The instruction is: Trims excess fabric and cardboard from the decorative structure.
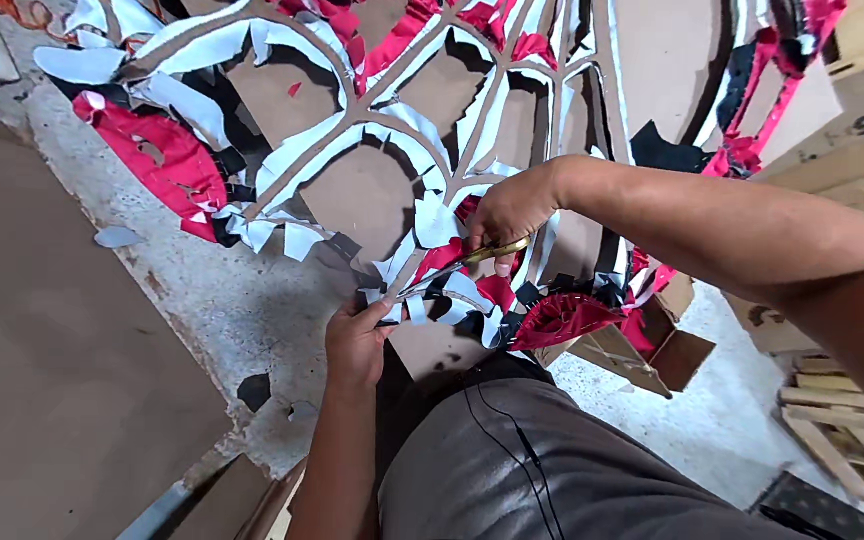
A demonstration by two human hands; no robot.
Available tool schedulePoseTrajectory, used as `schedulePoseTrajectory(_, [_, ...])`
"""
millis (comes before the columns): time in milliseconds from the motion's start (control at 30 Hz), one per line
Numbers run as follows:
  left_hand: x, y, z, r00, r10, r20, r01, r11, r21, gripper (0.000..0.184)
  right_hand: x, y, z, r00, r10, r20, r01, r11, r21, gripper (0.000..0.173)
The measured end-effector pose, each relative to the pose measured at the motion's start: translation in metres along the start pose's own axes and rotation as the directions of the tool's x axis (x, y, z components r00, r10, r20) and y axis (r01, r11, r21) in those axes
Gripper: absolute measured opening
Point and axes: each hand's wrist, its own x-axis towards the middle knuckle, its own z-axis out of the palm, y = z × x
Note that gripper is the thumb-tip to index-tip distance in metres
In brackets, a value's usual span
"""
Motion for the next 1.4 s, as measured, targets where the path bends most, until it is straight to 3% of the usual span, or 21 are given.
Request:
schedulePoseTrajectory(467, [0.003,0.002,-0.001,1.000,-0.021,-0.008,0.021,0.999,0.049,0.020,0.015,0.017,0.002,0.996,-0.091,-0.004,0.091,0.993,0.079,0.032])
schedulePoseTrajectory(667, [0.004,0.003,-0.001,1.000,-0.026,-0.012,0.027,0.998,0.055,0.020,0.011,0.016,0.000,0.986,-0.156,-0.058,0.153,0.987,-0.054,0.029])
schedulePoseTrajectory(833, [0.005,0.005,-0.001,0.998,-0.064,0.002,0.064,0.997,0.032,0.022,-0.014,0.014,0.009,0.986,-0.122,-0.115,0.112,0.990,-0.089,0.025])
schedulePoseTrajectory(1000, [0.008,0.006,-0.003,0.995,-0.085,0.049,0.084,0.996,0.021,0.029,-0.083,0.030,0.077,0.945,0.065,-0.319,0.022,0.966,0.259,0.027])
schedulePoseTrajectory(1133, [0.013,0.004,-0.005,0.998,-0.027,0.064,0.019,0.992,0.128,0.033,-0.124,0.033,0.157,0.864,0.240,-0.443,0.039,0.845,0.533,0.026])
schedulePoseTrajectory(1267, [0.013,0.008,-0.005,0.994,-0.029,0.104,0.009,0.981,0.193,0.037,-0.136,0.016,0.222,0.788,0.433,-0.438,0.031,0.683,0.730,0.035])
schedulePoseTrajectory(1400, [0.009,0.014,-0.005,0.990,-0.045,0.136,0.013,0.974,0.226,0.036,-0.126,-0.011,0.269,0.732,0.552,-0.399,0.126,0.465,0.876,0.035])
